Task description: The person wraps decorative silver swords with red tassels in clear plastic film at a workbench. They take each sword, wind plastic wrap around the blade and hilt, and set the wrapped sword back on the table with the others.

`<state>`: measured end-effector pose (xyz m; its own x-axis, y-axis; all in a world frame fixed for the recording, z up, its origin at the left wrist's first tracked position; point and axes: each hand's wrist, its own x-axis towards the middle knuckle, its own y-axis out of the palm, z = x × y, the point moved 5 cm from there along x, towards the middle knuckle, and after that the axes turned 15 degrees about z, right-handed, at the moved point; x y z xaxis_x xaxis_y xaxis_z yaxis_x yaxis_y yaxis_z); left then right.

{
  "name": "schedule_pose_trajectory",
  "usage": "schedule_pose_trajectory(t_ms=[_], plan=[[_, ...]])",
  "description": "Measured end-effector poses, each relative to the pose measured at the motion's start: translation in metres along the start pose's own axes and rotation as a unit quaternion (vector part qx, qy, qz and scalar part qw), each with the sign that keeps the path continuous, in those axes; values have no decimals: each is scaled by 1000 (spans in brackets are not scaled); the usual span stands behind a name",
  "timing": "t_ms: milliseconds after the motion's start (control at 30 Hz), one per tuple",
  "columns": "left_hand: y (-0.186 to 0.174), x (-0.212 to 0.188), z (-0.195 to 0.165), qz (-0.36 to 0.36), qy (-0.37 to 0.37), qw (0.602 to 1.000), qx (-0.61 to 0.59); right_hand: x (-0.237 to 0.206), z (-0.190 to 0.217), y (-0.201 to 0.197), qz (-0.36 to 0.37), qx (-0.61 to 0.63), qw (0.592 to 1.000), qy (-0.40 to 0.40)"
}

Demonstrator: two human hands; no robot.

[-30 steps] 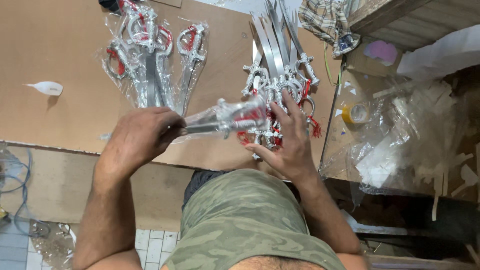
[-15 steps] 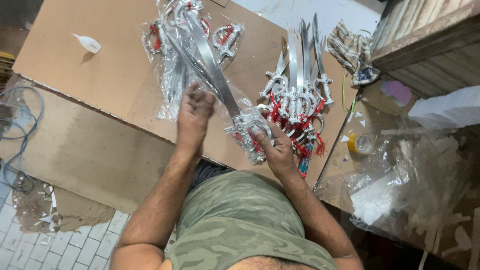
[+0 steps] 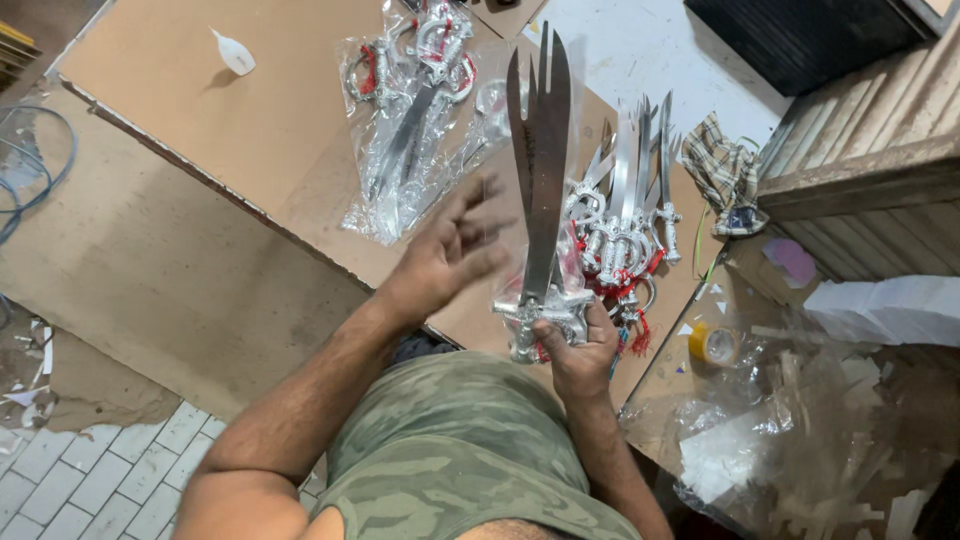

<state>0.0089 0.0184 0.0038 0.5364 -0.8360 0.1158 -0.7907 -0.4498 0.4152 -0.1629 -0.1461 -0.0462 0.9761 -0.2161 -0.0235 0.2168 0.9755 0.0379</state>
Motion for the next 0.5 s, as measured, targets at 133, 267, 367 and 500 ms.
schedule_pose_trajectory(t_ms=[133,267,367,500], plan=[[-21,10,-17,-69,110,989,-64,6,10,22,6,-11,1000,12],[1,10,8,11,-19,998,61,17,17,40,-13,42,999,-26],[18,-2,27,103,-23,992,-76,21,13,40,-14,65,996,-52],[-3,-12,35,175,-110,968,143,21,-13,35,0,-11,999,40]])
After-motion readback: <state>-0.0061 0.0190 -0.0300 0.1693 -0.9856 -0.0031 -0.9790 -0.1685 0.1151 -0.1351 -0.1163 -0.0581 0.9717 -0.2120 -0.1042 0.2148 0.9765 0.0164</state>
